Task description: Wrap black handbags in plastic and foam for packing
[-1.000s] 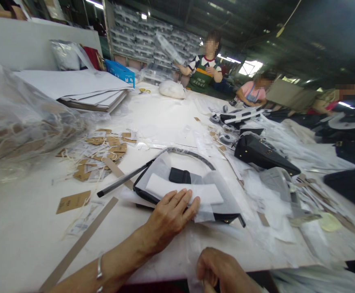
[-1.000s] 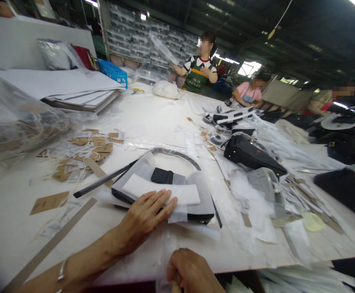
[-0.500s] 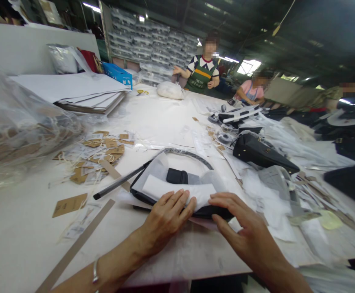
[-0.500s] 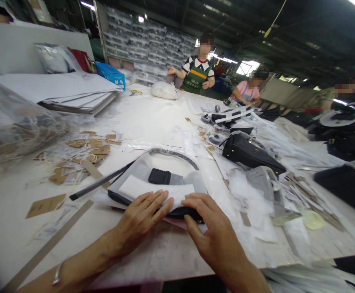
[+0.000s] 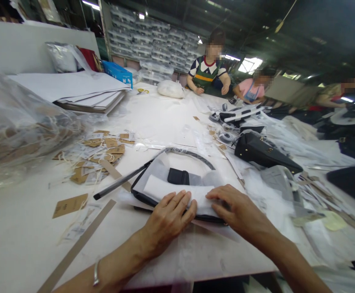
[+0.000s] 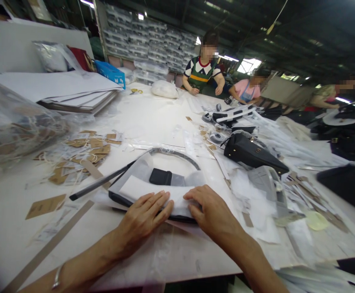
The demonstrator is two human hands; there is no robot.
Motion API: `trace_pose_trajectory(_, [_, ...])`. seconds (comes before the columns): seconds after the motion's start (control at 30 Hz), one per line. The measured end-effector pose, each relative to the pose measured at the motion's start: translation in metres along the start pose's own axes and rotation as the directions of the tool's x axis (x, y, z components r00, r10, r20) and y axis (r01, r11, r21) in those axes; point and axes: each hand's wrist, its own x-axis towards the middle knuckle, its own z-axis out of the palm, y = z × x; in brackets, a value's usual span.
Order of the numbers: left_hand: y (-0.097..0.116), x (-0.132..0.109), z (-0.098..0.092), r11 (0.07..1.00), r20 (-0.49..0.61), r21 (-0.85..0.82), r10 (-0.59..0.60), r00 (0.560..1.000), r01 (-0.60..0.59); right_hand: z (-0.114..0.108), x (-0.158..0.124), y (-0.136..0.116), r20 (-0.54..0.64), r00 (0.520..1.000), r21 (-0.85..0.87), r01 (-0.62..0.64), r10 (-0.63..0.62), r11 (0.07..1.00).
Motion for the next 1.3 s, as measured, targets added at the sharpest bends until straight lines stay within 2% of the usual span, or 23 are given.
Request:
trace_pose_trajectory(0.1, [0.001,0.000,0.000,1.000,0.015,-0.003,0.008,1.000,-0.008,0.009,0.002,0.009,0.045,0.996,0.056,-0.076,0.073,0.996])
trace_pose_trajectory(0.3, [0.001,-0.002,0.001,1.000,0.008,-0.003,0.004,1.000,-0.004,0.008,0.005,0.007,0.090,0.990,0.097,-0.118,0.110,0.988])
trace_pose_trajectory(0.47, [0.001,-0.002,0.000,1.000,0.032,-0.001,0.010,0.999,-0.010,0.013,0.010,0.007,0.084,0.986,0.096,-0.151,0.143,0.984])
trace_pose_trajectory(0.57, [0.001,-0.001,0.000,1.000,0.040,0.005,0.010,0.999,-0.010,0.018,0.009,0.008,0.065,0.992,0.078,-0.112,0.107,0.991])
trace_pose_trajectory(0.7, [0.001,-0.001,0.001,1.000,0.027,0.009,0.013,1.000,-0.014,0.027,0.002,0.010,-0.027,1.000,0.068,0.017,-0.015,0.998])
trace_pose_trajectory(0.83, [0.001,-0.003,0.003,1.000,0.027,0.010,0.014,1.000,-0.014,0.032,-0.003,0.009,-0.121,0.980,0.039,0.166,-0.161,0.985])
trace_pose_trajectory(0.97, [0.002,-0.004,0.002,1.000,0.045,0.001,0.011,0.999,-0.011,0.031,-0.003,0.002,-0.155,0.954,-0.011,0.258,-0.256,0.966])
trace_pose_trajectory(1.13, [0.002,-0.003,0.002,1.000,0.038,0.002,0.007,0.999,-0.007,0.030,-0.005,-0.002,-0.170,0.950,0.012,0.269,-0.263,0.963])
trace_pose_trajectory(1.3, [0.001,-0.002,0.001,1.000,0.040,0.009,0.015,0.999,-0.015,0.034,-0.010,-0.004,-0.234,0.961,0.085,0.171,-0.147,0.982])
